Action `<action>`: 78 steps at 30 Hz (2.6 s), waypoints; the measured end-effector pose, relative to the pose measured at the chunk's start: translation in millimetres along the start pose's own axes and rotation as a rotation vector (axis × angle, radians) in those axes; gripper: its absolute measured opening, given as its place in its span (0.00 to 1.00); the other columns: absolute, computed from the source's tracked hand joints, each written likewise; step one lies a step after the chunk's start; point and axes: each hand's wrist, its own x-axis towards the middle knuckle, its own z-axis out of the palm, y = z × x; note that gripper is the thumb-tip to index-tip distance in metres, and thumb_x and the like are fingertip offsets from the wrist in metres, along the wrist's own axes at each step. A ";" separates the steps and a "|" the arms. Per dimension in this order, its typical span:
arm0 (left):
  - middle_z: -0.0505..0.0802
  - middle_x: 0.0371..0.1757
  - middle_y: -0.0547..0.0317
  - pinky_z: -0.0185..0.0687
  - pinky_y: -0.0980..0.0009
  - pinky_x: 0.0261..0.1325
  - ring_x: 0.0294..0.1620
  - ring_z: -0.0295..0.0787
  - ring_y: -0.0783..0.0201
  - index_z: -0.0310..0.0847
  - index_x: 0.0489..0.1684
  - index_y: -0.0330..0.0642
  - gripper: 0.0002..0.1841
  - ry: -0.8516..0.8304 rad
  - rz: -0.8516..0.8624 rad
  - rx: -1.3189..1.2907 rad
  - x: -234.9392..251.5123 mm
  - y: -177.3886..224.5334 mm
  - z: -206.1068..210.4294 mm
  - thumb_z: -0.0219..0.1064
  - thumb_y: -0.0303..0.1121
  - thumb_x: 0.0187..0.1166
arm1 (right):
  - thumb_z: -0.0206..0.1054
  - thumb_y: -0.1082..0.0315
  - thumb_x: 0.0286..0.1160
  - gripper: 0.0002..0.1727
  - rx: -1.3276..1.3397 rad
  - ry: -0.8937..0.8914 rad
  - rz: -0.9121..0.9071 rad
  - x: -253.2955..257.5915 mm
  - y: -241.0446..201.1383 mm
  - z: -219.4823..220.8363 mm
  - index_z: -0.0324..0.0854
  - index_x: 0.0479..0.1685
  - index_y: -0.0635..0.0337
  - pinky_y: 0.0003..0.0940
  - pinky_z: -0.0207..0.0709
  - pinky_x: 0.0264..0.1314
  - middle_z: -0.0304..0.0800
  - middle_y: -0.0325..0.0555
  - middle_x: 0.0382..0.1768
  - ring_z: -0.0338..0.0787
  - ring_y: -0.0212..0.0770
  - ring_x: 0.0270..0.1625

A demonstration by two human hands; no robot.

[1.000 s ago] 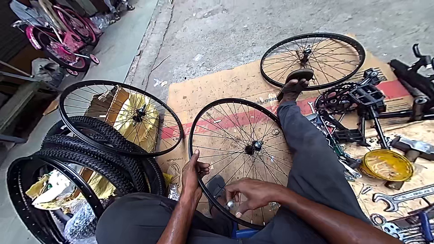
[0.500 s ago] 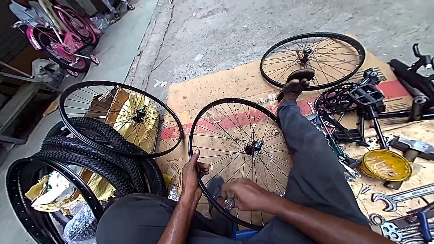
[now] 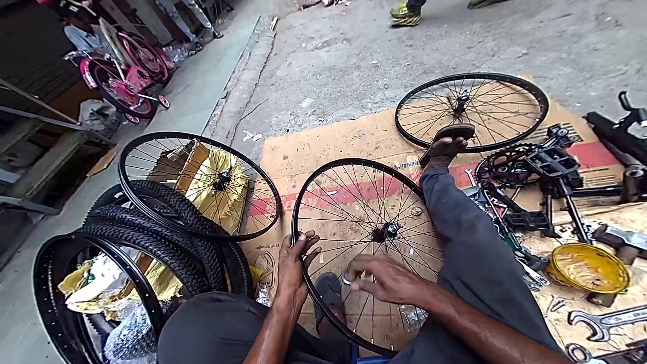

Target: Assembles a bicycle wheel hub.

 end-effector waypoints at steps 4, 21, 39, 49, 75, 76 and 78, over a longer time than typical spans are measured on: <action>0.95 0.34 0.47 0.91 0.59 0.51 0.40 0.95 0.53 0.79 0.35 0.38 0.22 0.022 0.023 0.048 -7.7 -1.3 -1.2 0.49 0.45 0.93 | 0.58 0.56 0.89 0.13 -0.405 0.000 -0.074 -4.5 -1.7 18.5 0.88 0.56 0.45 0.53 0.70 0.79 0.90 0.40 0.55 0.85 0.45 0.68; 0.90 0.25 0.52 0.91 0.61 0.40 0.31 0.93 0.55 0.74 0.23 0.42 0.27 0.091 -0.069 0.088 -0.3 -3.9 -6.4 0.52 0.52 0.92 | 0.74 0.55 0.76 0.23 0.173 -0.309 -0.037 13.5 -13.0 22.4 0.79 0.66 0.52 0.52 0.79 0.65 0.92 0.45 0.49 0.91 0.46 0.52; 0.90 0.23 0.48 0.90 0.61 0.34 0.30 0.93 0.52 0.73 0.22 0.39 0.27 0.109 -0.051 0.105 6.5 -6.6 -5.7 0.50 0.48 0.93 | 0.65 0.52 0.85 0.17 0.187 -0.382 0.012 30.5 -16.5 19.6 0.83 0.52 0.58 0.53 0.81 0.55 0.92 0.47 0.42 0.91 0.46 0.47; 0.90 0.24 0.45 0.91 0.60 0.35 0.31 0.94 0.50 0.76 0.26 0.36 0.26 0.106 -0.051 0.109 5.1 -5.2 -4.1 0.50 0.47 0.94 | 0.76 0.62 0.73 0.11 0.213 -0.312 -0.017 29.2 -14.4 25.7 0.86 0.47 0.57 0.53 0.80 0.57 0.90 0.46 0.44 0.89 0.45 0.46; 0.90 0.24 0.51 0.91 0.61 0.38 0.30 0.93 0.55 0.78 0.31 0.39 0.23 0.083 -0.032 0.121 -1.0 -3.2 2.9 0.56 0.49 0.91 | 0.70 0.62 0.72 0.13 -0.140 -0.162 0.015 22.6 -25.5 51.7 0.84 0.51 0.56 0.62 0.79 0.43 0.89 0.54 0.31 0.91 0.58 0.38; 0.90 0.24 0.50 0.91 0.61 0.38 0.30 0.93 0.55 0.78 0.31 0.39 0.22 0.091 -0.034 0.112 -0.9 -3.2 2.9 0.56 0.49 0.91 | 0.74 0.57 0.71 0.17 -0.073 -0.242 0.022 24.9 -23.4 42.3 0.83 0.54 0.55 0.62 0.79 0.49 0.90 0.52 0.34 0.91 0.56 0.40; 0.90 0.24 0.50 0.91 0.62 0.37 0.29 0.92 0.55 0.78 0.31 0.39 0.22 0.105 -0.045 0.110 -1.0 -4.7 0.3 0.57 0.48 0.91 | 0.75 0.54 0.74 0.23 0.093 -0.329 -0.045 19.7 -13.8 31.7 0.78 0.63 0.55 0.58 0.74 0.64 0.90 0.48 0.38 0.89 0.50 0.45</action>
